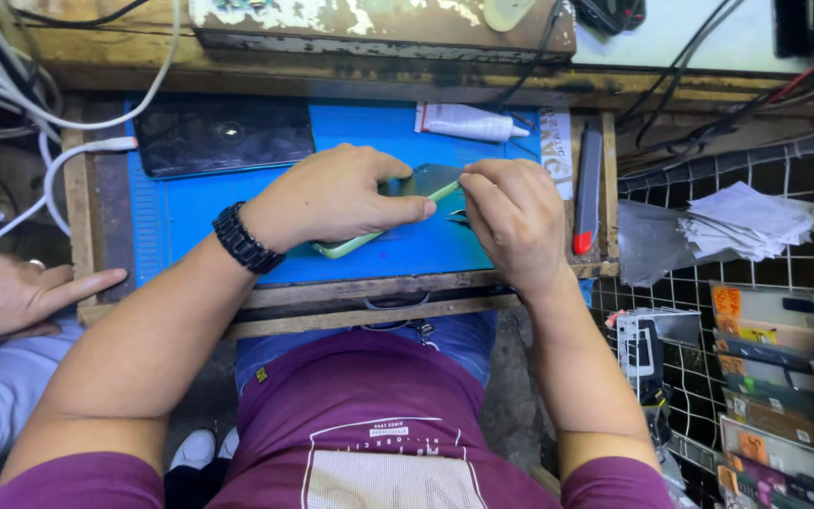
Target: The person disassembles a mobile phone by removing the back cover and using tweezers to pry small components from the internal chassis.
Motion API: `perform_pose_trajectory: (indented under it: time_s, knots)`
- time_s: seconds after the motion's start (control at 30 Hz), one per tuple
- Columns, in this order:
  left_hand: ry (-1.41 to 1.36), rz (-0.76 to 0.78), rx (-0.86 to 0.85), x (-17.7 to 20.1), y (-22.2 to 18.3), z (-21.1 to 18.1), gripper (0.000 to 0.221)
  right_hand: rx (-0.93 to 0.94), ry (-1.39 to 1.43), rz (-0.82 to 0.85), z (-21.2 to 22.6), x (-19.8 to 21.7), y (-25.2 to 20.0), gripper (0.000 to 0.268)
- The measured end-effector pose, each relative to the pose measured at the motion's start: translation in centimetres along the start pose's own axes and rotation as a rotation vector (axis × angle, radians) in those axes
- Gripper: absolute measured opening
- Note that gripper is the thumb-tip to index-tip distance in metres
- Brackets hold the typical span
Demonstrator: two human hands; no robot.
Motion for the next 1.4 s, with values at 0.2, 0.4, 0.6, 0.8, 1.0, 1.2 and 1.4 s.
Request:
perform_pose_trajectory:
  time_s: [0.2,0.4,0.6,0.8,1.0,1.2,1.4]
  knots:
    - [-0.072,0.07,0.069,0.0,0.4,0.2,0.058,0.161,-0.064,0.039,-0.1,-0.9,-0.2,0.025]
    - [-0.234,0.159,0.069,0.4,0.9,1.5,0.057,0.066,0.031,0.014,-0.5,-1.1,0.2,0.025]
    - [-0.426,0.255,0.052,-0.7,1.5,3.2,0.053,-0.079,0.332,0.203,-1.7,-1.3,0.4,0.02]
    - [-0.768,0.396,0.257,-1.3,1.2,4.6,0.05,-0.185,0.412,0.2,-2.8,-1.4,0.2,0.012]
    - [-0.828,0.408,0.269,-1.6,1.0,5.5,0.052,-0.652,0.983,0.104,-6.0,-5.2,-1.6,0.006]
    - [-0.803,0.448,0.216,-1.4,0.3,6.0,0.047,-0.709,0.562,0.276,-6.3,-8.7,-2.5,0.009]
    - [-0.789,0.405,0.166,-0.4,-0.4,6.0,0.049,-0.469,0.36,0.279,-4.7,-8.7,-1.7,0.011]
Point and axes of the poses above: each hand's wrist, its own y-axis towards the middle knuckle, its own x-axis out of the back of the hand, z = x × y, the point moved 5 cm from there along y, towards the middle knuckle, and after that the axes turned 5 degrees about -y, right-handed, at the moved point
